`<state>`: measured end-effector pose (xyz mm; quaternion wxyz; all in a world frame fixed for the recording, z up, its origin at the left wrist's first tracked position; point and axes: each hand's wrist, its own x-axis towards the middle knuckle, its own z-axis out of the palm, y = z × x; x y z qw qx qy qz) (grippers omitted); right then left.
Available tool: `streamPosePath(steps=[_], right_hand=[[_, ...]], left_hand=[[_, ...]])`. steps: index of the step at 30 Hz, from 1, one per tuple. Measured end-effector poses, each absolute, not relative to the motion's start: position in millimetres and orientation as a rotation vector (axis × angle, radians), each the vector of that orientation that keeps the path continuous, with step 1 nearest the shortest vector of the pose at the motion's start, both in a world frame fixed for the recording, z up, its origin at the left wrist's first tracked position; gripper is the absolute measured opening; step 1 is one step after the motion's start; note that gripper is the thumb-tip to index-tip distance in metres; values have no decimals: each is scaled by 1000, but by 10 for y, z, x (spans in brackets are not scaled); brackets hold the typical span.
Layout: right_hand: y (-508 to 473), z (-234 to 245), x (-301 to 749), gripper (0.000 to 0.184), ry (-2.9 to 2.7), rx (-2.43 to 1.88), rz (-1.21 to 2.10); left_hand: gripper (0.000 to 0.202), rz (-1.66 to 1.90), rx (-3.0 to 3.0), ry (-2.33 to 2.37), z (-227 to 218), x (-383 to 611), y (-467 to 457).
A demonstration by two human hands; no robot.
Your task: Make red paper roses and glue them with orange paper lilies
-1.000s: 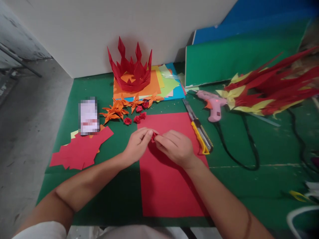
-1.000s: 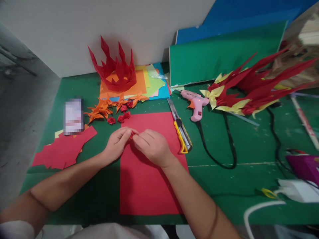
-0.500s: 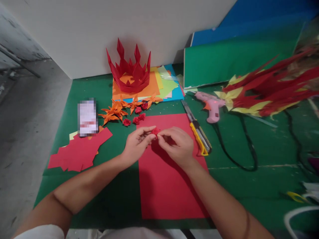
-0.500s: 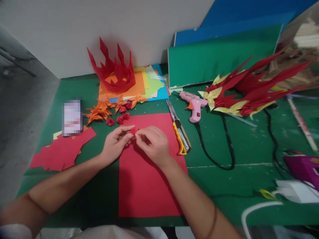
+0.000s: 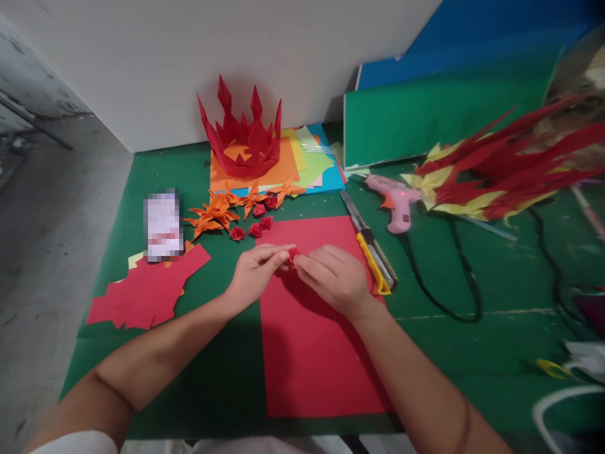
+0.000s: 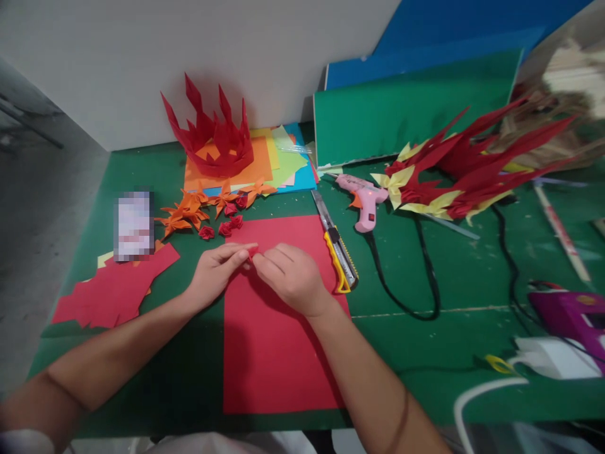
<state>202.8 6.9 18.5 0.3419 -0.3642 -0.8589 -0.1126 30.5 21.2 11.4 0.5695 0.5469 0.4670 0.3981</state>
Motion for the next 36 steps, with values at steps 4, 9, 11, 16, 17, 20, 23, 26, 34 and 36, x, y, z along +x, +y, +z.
streamPosePath(steps=[4,9,11,16,17,20,23,26,34,36], right_hand=[[78,219,2044,18,-2296,-894,-211],[90,210,2055,18,-2311,-888,-135],[98,202,2068,18,-2320,-900,-126],[115,193,2077,22,-2331,-942,-161],[118,189,2073,21,-2312,-953,-164],[120,174,2064,16,-2194,-973,-59],[116,169,2074,20,-1988,-1061,71],[115,166,2094,22,-1723,-1249,61],[190,142,2206,19,-1451,-1413,15],[217,182,2274,18,-1427,-1460,-33]], left_hand=[[34,886,1355,1066,121,297,212],[34,880,1453,1076,106,295,200],[34,887,1442,1069,100,300,197],[33,912,1288,1036,83,321,197],[33,924,1243,1029,78,326,198],[35,970,1123,986,59,337,205],[36,1002,1044,942,39,340,217],[37,1026,1000,899,24,339,227],[40,1019,1209,893,-9,350,185],[36,1012,1412,933,9,346,160]])
